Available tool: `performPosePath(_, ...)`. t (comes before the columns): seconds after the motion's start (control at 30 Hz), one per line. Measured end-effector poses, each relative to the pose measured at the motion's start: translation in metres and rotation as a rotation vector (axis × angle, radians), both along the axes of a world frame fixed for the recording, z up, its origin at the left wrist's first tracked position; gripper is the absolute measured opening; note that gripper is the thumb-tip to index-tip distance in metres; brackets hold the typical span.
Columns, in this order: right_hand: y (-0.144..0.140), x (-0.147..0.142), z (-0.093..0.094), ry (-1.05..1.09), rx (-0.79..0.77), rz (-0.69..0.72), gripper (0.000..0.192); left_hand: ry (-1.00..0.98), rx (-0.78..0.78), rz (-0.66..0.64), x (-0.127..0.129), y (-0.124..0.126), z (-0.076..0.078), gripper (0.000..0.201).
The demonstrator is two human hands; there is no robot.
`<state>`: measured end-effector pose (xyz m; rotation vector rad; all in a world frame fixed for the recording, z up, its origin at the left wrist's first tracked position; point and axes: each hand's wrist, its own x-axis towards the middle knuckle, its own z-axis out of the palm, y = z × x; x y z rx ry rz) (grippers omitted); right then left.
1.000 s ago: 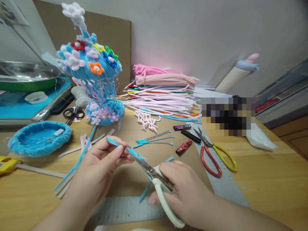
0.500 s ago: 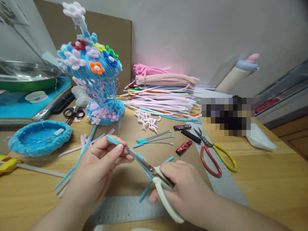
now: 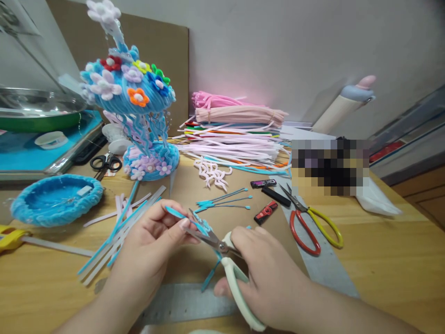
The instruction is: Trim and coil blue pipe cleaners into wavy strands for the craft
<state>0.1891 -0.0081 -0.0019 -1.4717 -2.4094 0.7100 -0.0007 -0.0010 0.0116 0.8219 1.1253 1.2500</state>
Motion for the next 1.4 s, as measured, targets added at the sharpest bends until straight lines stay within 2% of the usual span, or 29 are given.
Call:
performPosePath(0.3, -0.001, 0.001, -0.001, 0.038, 0.013, -0.007, 0.048, -0.002, -0.042, 0.041, 0.003, 0.0, 0.001, 0.017)
performPosePath(0.63, 0.0, 0.001, -0.003, 0.055, 0.109, 0.003, 0.044, -0.038, -0.066, 0.021, 0.002, 0.001, -0.001, 0.021)
performPosePath(1.03, 0.0, 0.002, -0.007, 0.097, 0.201, -0.007, 0.044, -0.016, -0.029, -0.026, -0.004, 0.004, -0.003, 0.016)
performPosePath(1.2, 0.004, 0.004, -0.005, 0.116, 0.087, -0.037, 0.04, 0.005, -0.048, 0.006, -0.005, 0.005, -0.001, 0.015)
performPosePath(1.4, 0.01, 0.011, -0.009, 0.204, -0.04, -0.186, 0.035, -0.003, -0.073, 0.02, -0.01, 0.006, 0.001, 0.017)
